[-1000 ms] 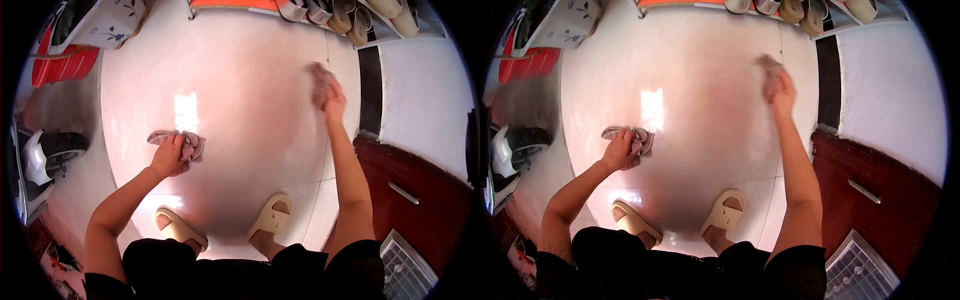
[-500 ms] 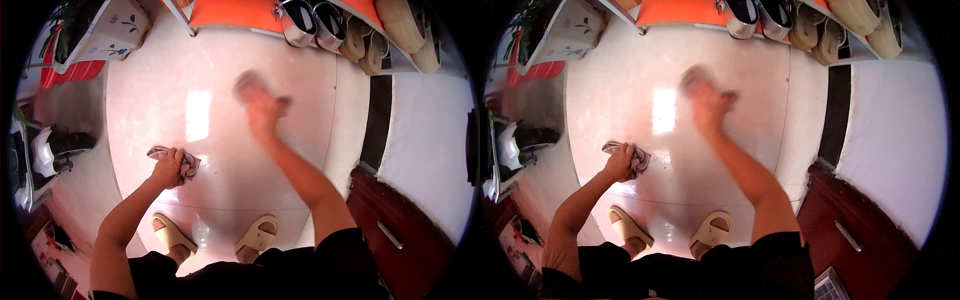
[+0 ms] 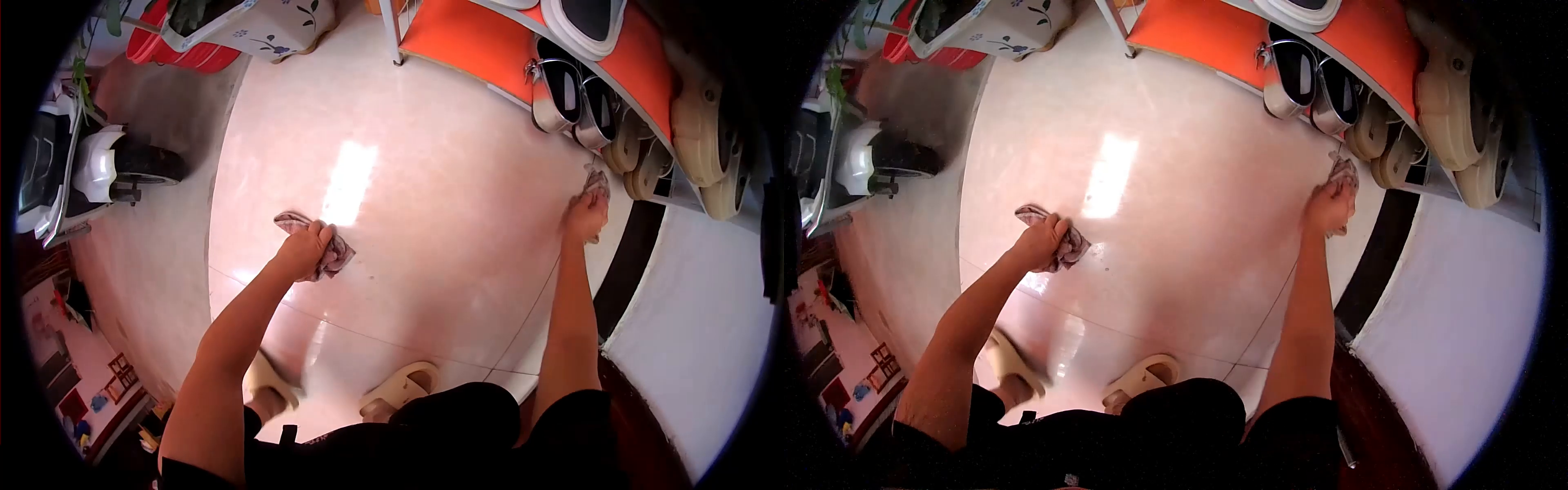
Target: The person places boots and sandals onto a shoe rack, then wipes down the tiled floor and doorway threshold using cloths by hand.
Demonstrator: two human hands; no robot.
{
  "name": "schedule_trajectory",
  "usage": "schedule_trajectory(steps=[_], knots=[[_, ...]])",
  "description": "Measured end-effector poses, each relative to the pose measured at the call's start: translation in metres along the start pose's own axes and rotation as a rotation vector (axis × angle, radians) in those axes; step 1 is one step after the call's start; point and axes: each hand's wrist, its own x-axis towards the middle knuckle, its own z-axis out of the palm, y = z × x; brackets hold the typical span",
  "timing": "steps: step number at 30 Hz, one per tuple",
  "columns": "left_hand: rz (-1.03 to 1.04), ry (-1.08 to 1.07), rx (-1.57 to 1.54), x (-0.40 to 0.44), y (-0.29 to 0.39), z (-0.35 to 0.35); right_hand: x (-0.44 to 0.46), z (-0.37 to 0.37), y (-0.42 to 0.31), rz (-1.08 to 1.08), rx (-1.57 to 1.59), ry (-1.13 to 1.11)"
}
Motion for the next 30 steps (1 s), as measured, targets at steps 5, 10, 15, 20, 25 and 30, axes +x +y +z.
schedule_trajectory(steps=[5, 10, 15, 20, 25, 30], knots=[[0.004, 0.019, -0.006, -0.001, -0.003, 0.007, -0.001, 0.116, 0.013, -0.640, -0.468, 0.183], [0.004, 0.027, 0.012, 0.001, -0.004, 0.007, -0.181, 0.107, -0.042, -0.984, -0.156, -0.218], [0.132, 0.078, 0.001, 0.000, -0.017, 0.018, -0.241, 0.057, -0.011, -1.070, 0.030, -0.658], [0.233, 0.118, -0.216, 0.002, -0.038, 0.020, -0.180, -0.010, 0.032, -0.699, 0.037, -0.204], [0.236, 0.163, -0.998, -0.059, -0.079, 0.000, -0.226, 0.026, 0.074, -0.449, -0.405, 0.091], [0.109, 0.553, -1.644, -0.194, -0.149, 0.014, -0.442, 0.124, -0.056, -0.626, -0.289, 0.027]])
